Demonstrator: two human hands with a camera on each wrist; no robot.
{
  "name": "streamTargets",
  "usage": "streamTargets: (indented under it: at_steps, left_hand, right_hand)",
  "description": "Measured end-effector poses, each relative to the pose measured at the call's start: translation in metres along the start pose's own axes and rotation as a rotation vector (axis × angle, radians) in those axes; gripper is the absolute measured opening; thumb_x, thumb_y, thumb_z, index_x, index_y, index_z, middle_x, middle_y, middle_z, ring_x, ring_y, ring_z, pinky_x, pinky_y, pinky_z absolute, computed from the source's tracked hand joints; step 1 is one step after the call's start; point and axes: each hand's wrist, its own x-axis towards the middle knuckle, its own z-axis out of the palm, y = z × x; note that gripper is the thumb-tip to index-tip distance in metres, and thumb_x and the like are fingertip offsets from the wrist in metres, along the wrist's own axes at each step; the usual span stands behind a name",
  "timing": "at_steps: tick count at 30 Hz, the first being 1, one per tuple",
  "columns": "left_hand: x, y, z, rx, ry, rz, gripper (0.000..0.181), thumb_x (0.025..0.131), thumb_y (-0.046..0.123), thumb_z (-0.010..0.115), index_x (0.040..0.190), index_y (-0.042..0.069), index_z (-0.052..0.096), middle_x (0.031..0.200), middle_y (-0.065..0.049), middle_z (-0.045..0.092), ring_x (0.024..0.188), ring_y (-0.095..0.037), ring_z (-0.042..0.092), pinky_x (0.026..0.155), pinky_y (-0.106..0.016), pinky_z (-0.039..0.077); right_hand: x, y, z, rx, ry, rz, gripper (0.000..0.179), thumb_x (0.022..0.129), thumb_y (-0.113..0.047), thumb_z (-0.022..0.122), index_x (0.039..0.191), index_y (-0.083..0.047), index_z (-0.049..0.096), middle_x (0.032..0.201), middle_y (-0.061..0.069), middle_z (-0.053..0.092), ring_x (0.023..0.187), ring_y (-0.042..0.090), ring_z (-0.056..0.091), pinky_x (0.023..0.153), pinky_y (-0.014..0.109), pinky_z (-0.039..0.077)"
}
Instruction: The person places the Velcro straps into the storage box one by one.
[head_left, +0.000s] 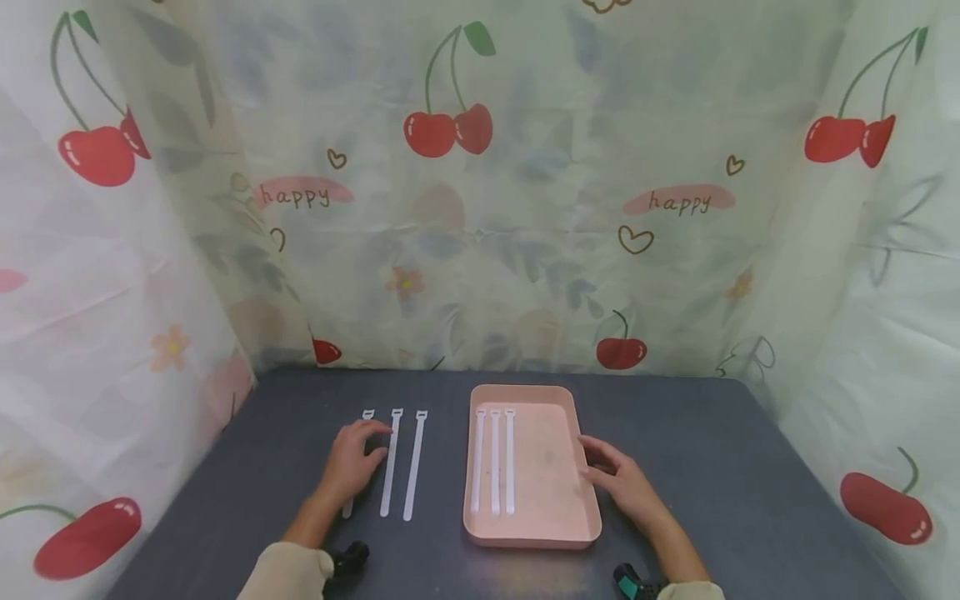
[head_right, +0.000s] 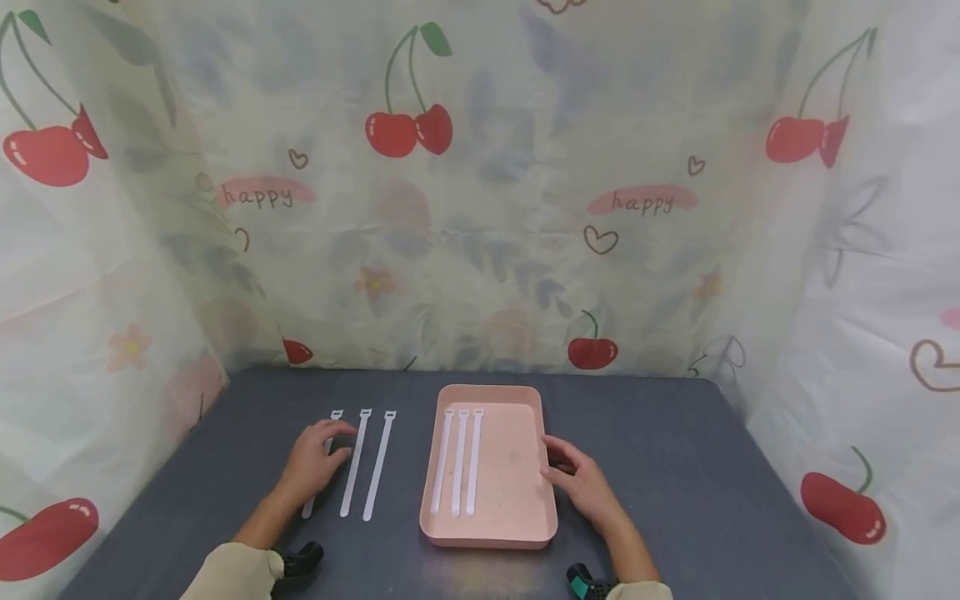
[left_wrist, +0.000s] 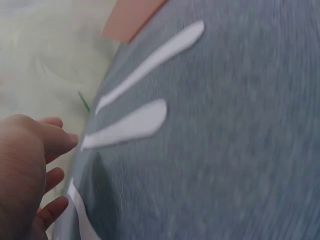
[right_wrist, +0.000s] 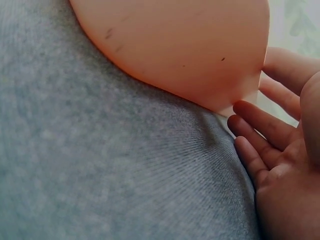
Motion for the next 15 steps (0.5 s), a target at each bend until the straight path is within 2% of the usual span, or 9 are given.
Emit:
streamTargets:
  at_steps: [5,9,15]
  left_hand:
    - [-0.001,-0.011,-0.005,-0.008,0.000,-0.044,0.028,0.076,-0.001,0.076,0.102,0.008,0.073,0.113,-0.015,0.064,0.108,-0.037,0.055,0.094,-0.054,0.042]
    - [0.002,-0.014,-0.009,-0.029,-0.010,-0.107,0.029,0.077,-0.002,0.075,0.105,0.007,0.073,0.113,-0.015,0.062,0.102,-0.033,0.056,0.088,-0.051,0.045]
    - [0.006,-0.015,-0.017,0.025,-0.079,-0.161,0.033,0.077,-0.002,0.076,0.109,0.004,0.071,0.112,-0.017,0.060,0.100,-0.034,0.060,0.086,-0.050,0.048]
  right_hand:
    - [0.000,0.001,0.001,-0.003,0.002,0.005,0.055,0.089,-0.021,0.071,0.140,-0.009,0.052,0.134,0.012,0.056,0.122,0.029,0.052,0.101,0.046,0.042]
    - [0.001,0.001,0.000,-0.005,0.007,0.010,0.055,0.089,-0.021,0.071,0.140,-0.009,0.052,0.134,0.012,0.056,0.122,0.028,0.052,0.101,0.047,0.042]
    - [0.000,0.000,0.001,0.001,0.001,0.008,0.056,0.089,-0.021,0.071,0.140,-0.008,0.052,0.135,0.014,0.056,0.122,0.030,0.052,0.102,0.048,0.042]
